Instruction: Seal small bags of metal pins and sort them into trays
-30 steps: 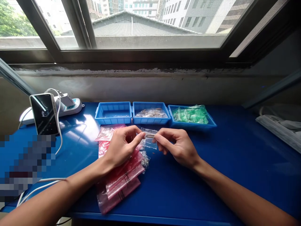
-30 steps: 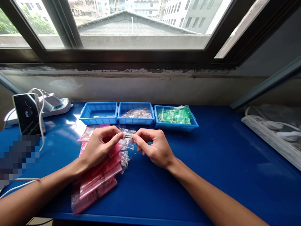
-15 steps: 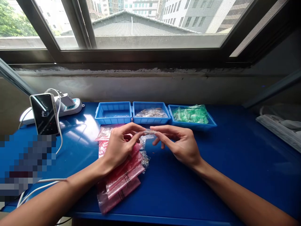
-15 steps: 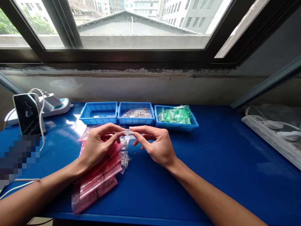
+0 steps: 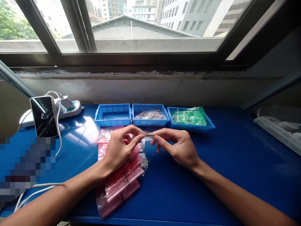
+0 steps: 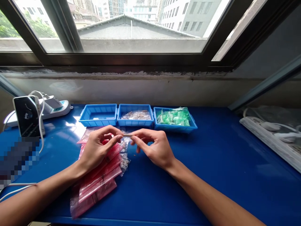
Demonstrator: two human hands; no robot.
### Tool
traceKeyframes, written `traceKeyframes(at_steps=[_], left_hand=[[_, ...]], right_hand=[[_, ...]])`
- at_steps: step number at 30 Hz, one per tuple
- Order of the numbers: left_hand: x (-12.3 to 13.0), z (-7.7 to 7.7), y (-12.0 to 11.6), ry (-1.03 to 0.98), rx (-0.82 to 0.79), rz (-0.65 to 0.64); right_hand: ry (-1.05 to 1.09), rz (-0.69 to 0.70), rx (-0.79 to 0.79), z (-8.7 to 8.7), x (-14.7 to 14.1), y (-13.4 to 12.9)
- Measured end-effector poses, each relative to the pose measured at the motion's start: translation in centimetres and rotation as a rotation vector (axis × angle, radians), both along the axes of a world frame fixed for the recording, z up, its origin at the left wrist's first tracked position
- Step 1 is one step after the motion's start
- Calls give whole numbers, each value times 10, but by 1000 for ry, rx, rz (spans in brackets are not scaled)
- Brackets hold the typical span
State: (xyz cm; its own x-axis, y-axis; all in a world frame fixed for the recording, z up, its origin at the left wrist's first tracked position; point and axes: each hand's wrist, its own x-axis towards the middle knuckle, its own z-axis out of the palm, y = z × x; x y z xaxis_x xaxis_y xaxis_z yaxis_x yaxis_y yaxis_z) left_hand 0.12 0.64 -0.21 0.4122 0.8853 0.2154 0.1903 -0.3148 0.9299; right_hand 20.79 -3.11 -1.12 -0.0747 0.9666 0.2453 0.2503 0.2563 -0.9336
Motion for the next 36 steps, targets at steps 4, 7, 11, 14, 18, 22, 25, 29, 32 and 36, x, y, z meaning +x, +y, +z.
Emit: traceKeyframes(at_steps=[4,7,11,14,18,22,25,29,32,36], left_hand=[[1,1,0,53,-30,-32],[1,1,1,-16,-62,-26],[0,-1,3,-145,-129,7],[-1,-2,3,-146,-145,2],[0,-2,3,-137,-148,-4],[0,-1,3,-134,-140,-11],[0,-1,3,-127,-127,-26],[-1,-2,3,-119,-127,-42],[-1,-3,3,-119,-126,-44],[0,-2,2,-92,-113,-28]], right_hand=[[39,137,-159,4,1,0],[149,111,-206,2,3,5],[290,-72,-164,-5,9,18],[385,-191,-175,-9,13,29],[377,-190,-217,-10,17,34],[-73,-64,-102,-10,17,26],[-495,67,7,-10,16,21],[-788,120,91,-15,15,19],[-825,71,152,-18,14,18],[-609,-32,181,-17,13,16]])
